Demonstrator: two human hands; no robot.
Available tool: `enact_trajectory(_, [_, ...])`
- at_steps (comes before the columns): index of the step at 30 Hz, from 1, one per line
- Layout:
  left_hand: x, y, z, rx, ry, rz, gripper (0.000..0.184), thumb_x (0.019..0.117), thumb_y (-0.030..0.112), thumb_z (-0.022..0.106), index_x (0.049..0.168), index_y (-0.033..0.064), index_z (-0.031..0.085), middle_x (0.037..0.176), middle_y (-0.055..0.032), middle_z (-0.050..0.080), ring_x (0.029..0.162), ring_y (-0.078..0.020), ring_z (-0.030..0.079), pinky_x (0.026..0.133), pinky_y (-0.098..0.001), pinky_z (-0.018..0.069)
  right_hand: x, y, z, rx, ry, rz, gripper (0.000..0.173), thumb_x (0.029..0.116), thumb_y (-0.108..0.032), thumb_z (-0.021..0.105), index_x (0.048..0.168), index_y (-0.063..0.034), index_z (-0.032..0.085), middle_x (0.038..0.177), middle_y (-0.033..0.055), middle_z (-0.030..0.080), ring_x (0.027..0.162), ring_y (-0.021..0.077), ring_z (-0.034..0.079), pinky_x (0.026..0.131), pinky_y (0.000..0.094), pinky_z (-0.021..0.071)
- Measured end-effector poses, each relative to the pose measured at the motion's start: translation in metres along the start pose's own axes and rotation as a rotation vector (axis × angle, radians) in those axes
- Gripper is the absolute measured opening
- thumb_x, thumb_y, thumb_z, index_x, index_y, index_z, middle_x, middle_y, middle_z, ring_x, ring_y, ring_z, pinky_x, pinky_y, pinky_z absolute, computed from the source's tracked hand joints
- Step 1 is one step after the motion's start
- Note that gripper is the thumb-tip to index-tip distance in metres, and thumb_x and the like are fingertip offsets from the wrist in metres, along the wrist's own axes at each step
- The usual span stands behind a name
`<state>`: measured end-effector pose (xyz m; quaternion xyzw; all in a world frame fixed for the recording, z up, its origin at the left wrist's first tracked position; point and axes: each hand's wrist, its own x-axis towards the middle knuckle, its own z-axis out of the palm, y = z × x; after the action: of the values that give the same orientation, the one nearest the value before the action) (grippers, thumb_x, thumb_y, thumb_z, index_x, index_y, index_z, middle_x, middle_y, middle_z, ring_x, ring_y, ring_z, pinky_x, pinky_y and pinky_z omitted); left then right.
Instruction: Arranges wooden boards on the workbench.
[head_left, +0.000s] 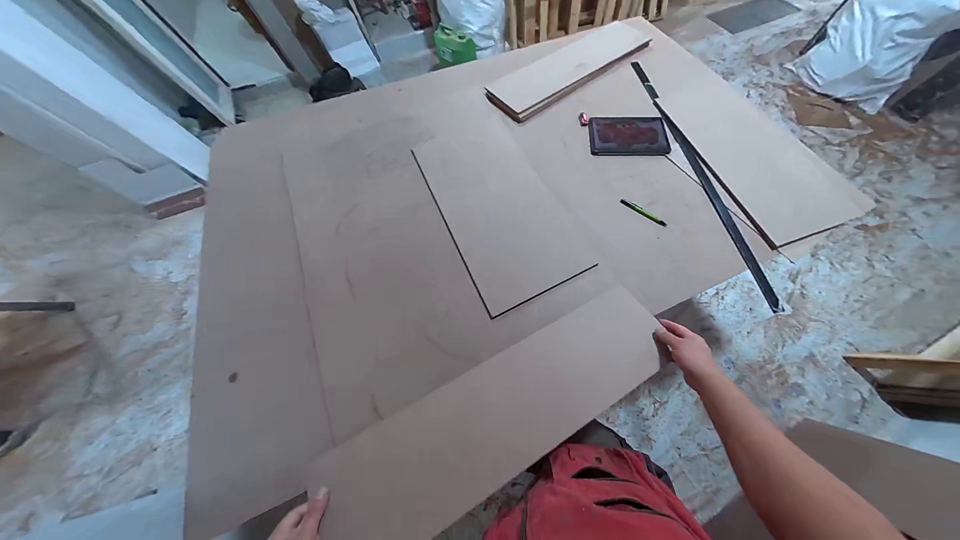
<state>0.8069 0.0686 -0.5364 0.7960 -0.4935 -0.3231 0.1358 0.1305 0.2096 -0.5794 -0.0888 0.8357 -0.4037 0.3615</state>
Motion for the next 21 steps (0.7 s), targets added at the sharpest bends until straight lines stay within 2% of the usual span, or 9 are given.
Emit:
enact_trajectory(2, [0.033,0.007,0.019,0.202,0.006,0.027,0.058,0.1013,0.054,0.056,0.111,-0.0014,0.072,0.11,-0.0242,0.071,0.108,-0.0361,0.067,0.098,-0.0599,0.0494,0.011,-0.007,0.014,-0.071,0.025,-0.047,0.04,0.1019,-0.035,0.065,0.139,-0.0192,0.064,0.13,0.0122,0.068,0.118,0.0293,0.065,0.099,0.0582,0.0517])
enact_trajectory(4, [0.048,0.003,0.027,0.315,-0.015,0.089,0.061,0.1005,0.051,0.059,0.135,0.0016,0.065,0.136,-0.0282,0.06,0.133,-0.0432,0.053,0.114,-0.0608,0.0387,0.019,-0.01,0.019,-0.273,-0.019,-0.148,0.051,0.0988,-0.035,0.068,0.147,-0.0197,0.059,0.145,0.012,0.058,0.133,0.0323,0.055,0.107,0.0611,0.046])
enact_trajectory(6, [0.045,-0.014,0.031,0.367,-0.055,0.172,0.074,0.0932,0.05,0.069,0.148,0.0027,0.054,0.151,-0.0315,0.045,0.143,-0.0483,0.04,0.119,-0.061,0.0314,0.029,-0.007,0.012,-0.507,-0.097,-0.288,0.059,0.0927,-0.032,0.073,0.148,-0.0176,0.057,0.156,0.0136,0.047,0.141,0.0371,0.047,0.111,0.0636,0.0421])
enact_trajectory(8, [0.027,-0.02,0.035,0.39,-0.137,0.221,0.1,0.0829,0.051,0.08,0.156,-0.0016,0.037,0.16,-0.0327,0.032,0.149,-0.0483,0.031,0.122,-0.0596,0.0286,0.037,-0.008,0.002,-0.686,-0.22,-0.365,0.072,0.0893,-0.029,0.077,0.154,-0.0165,0.048,0.16,0.0123,0.043,0.14,0.0333,0.049,0.11,0.0581,0.0469])
enact_trajectory(10, [0.005,-0.015,0.043,0.434,-0.189,0.243,0.12,0.0723,0.047,0.091,0.16,-0.0028,0.025,0.163,-0.0337,0.024,0.151,-0.0485,0.029,0.121,-0.0597,0.0308,0.043,-0.012,-0.003,-0.804,-0.297,-0.438,0.081,0.0852,-0.024,0.082,0.156,-0.0125,0.045,0.157,0.0144,0.045,0.135,0.0323,0.054,0.107,0.0555,0.0508])
enact_trajectory(11, [-0.002,-0.011,0.048,0.479,-0.194,0.222,0.122,0.0699,0.042,0.094,0.162,0.0005,0.024,0.163,-0.0329,0.024,0.15,-0.0483,0.031,0.119,-0.0603,0.0347,0.046,-0.016,-0.003,-0.869,-0.323,-0.463,0.086,0.0823,-0.026,0.084,0.156,-0.0102,0.043,0.155,0.0161,0.046,0.134,0.0334,0.055,0.105,0.0557,0.0516])
enact_trajectory(15, [0.0,0.01,0.062,0.645,-0.102,0.078,0.101,0.0811,0.014,0.084,0.164,0.0185,0.027,0.148,-0.0286,0.046,0.129,-0.0444,0.056,0.101,-0.0554,0.0532,0.048,-0.033,0.003,-1.152,-0.445,-0.476,0.117,0.072,-0.026,0.09,0.164,-0.0056,0.02,0.157,0.0225,0.038,0.135,0.0384,0.053,0.102,0.0546,0.0535])
enact_trajectory(18, [0.01,0.014,0.056,0.665,-0.147,0.058,0.097,0.0839,0.016,0.082,0.164,0.024,0.028,0.145,-0.0251,0.049,0.123,-0.0399,0.061,0.099,-0.0511,0.0555,0.054,-0.033,0.007,-1.214,-0.378,-0.527,0.11,0.0767,-0.016,0.086,0.164,-0.0069,0.019,0.149,0.0232,0.046,0.122,0.0403,0.062,0.093,0.0564,0.0573])
enact_trajectory(21, [0.02,0.016,0.046,0.685,-0.195,0.087,0.098,0.084,0.024,0.083,0.164,0.0249,0.027,0.145,-0.0228,0.051,0.119,-0.037,0.064,0.097,-0.0486,0.0566,0.062,-0.03,0.013,-1.218,-0.296,-0.548,0.098,0.0799,-0.014,0.083,0.161,-0.007,0.029,0.14,0.0231,0.055,0.11,0.0405,0.068,0.087,0.058,0.0591])
